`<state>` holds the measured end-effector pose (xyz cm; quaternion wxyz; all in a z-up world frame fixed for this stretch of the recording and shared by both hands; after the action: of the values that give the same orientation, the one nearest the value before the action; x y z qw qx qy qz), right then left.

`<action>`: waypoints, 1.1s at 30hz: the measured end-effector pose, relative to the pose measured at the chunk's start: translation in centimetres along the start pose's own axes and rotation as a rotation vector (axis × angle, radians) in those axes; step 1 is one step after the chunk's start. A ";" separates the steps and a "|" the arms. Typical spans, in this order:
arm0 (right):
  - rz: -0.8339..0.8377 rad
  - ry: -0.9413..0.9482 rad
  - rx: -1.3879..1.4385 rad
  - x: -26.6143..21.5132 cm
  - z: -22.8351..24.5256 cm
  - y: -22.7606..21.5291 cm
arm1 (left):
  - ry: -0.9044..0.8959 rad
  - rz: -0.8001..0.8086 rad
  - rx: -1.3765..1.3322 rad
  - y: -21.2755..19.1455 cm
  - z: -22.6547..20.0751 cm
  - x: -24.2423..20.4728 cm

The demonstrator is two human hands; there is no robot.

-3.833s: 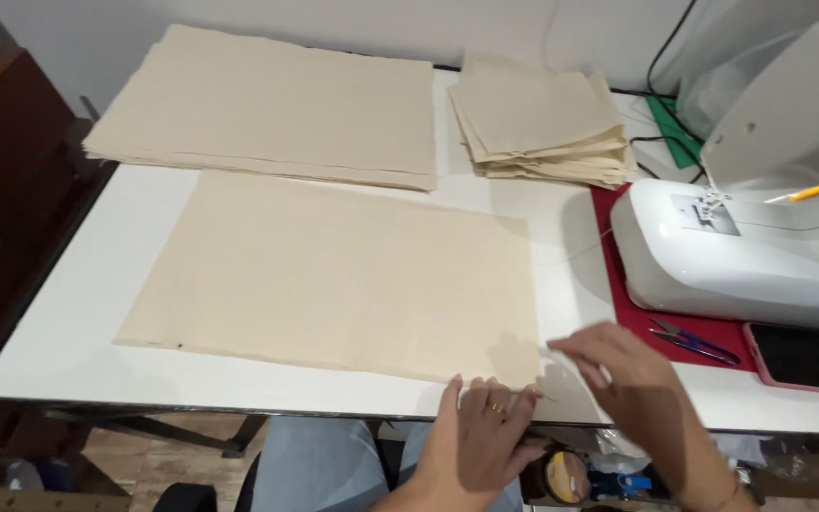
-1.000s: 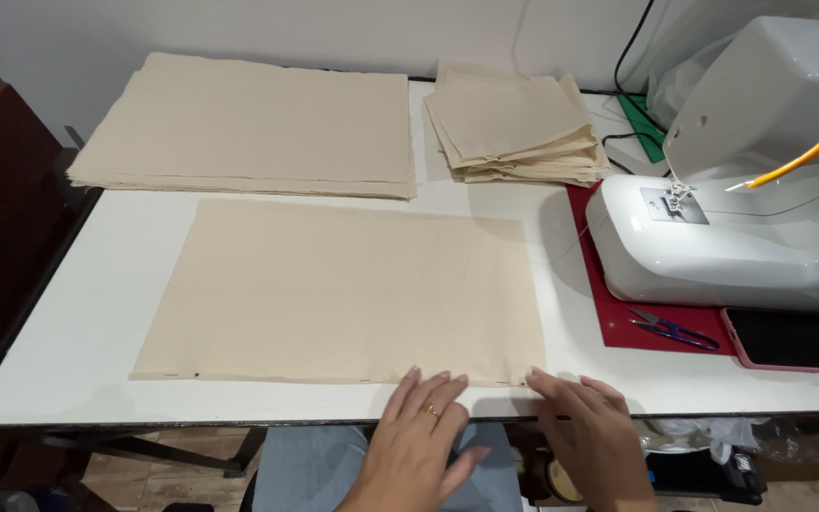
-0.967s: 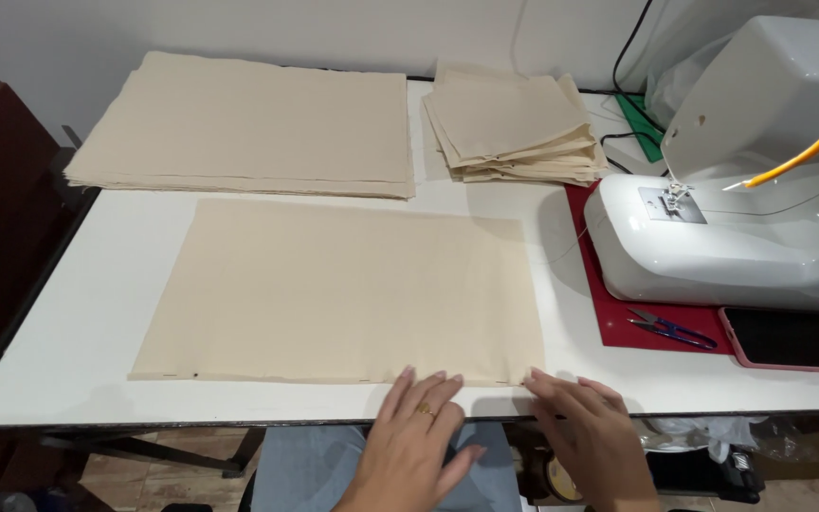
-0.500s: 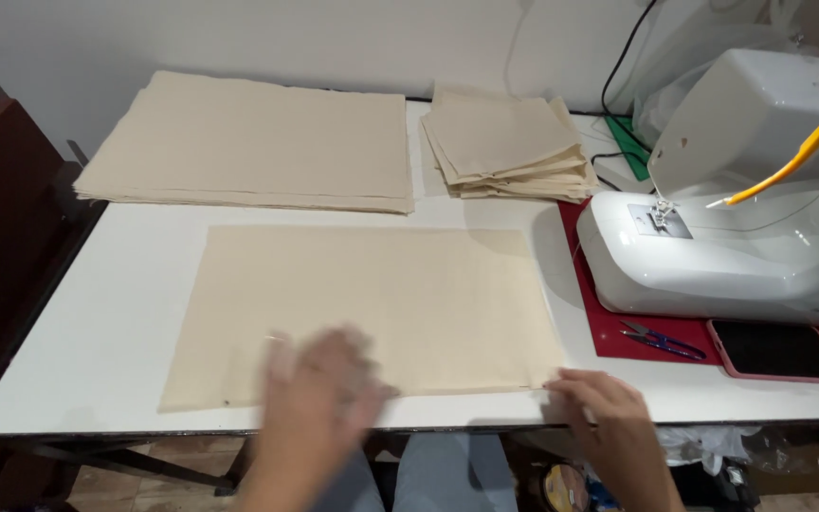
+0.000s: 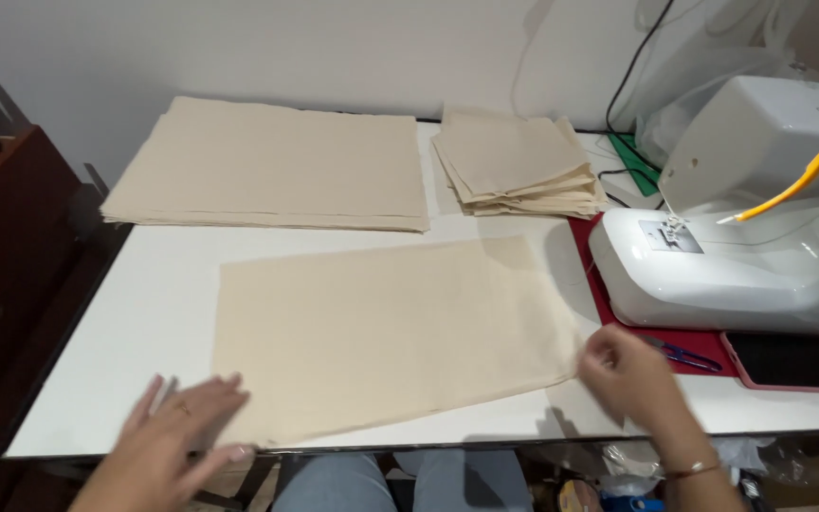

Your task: Pinning two pieces of light-colored fabric together along the edges in preparation for sewing

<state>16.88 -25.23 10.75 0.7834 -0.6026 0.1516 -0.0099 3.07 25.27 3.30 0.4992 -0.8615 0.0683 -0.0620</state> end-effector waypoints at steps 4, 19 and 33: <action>-0.193 -0.011 -0.085 3.1 0.6 -5.1 | 0.179 0.021 -0.142 2.3 -2.6 -0.5; 0.384 -0.398 0.006 -12.5 18.2 3.8 | 0.649 -0.066 -0.109 8.8 -10.2 0.6; 0.379 -0.368 0.009 1.6 12.1 4.3 | 0.100 0.592 -0.467 14.8 -6.5 3.2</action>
<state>20.68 -12.94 9.10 0.7884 -0.5517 0.1167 0.2458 4.29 11.84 -6.18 0.2820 -0.8909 0.3508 0.0603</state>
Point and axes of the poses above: each hand's wrist, its own x-axis towards the middle knuckle, its own y-axis out of the palm, z = x × y, the point moved 7 cm from there along x, towards the middle knuckle, and after that the axes turned 11 degrees about -x, right-handed, at the moved point
